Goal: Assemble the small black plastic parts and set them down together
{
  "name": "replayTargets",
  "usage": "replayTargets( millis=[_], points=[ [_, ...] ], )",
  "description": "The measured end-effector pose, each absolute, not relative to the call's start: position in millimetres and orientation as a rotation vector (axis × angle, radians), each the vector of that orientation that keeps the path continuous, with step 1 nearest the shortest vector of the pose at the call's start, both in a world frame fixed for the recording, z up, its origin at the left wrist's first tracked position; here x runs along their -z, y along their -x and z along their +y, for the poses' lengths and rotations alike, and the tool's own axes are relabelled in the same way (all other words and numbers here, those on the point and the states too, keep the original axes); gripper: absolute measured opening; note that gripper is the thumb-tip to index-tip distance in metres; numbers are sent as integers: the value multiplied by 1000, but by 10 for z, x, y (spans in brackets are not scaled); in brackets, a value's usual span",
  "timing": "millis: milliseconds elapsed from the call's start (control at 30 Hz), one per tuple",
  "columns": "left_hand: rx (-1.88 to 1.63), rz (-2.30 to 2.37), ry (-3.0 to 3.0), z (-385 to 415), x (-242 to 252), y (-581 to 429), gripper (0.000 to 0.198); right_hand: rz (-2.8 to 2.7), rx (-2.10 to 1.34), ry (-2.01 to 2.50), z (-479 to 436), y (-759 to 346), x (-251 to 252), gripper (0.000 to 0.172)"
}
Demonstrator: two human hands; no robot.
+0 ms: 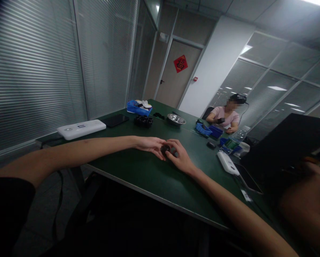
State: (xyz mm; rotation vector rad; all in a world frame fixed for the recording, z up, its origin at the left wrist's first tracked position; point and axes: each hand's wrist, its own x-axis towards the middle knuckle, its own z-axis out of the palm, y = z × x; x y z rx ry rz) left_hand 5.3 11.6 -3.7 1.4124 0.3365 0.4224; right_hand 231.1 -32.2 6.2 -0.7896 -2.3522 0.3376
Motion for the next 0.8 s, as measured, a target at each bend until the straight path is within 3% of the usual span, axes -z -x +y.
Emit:
replayTargets(
  millis=[800],
  points=[
    [-422,351,-1408,98,23,-45,61,-2333,-328,791,-341,-2308,-70,29]
  ],
)
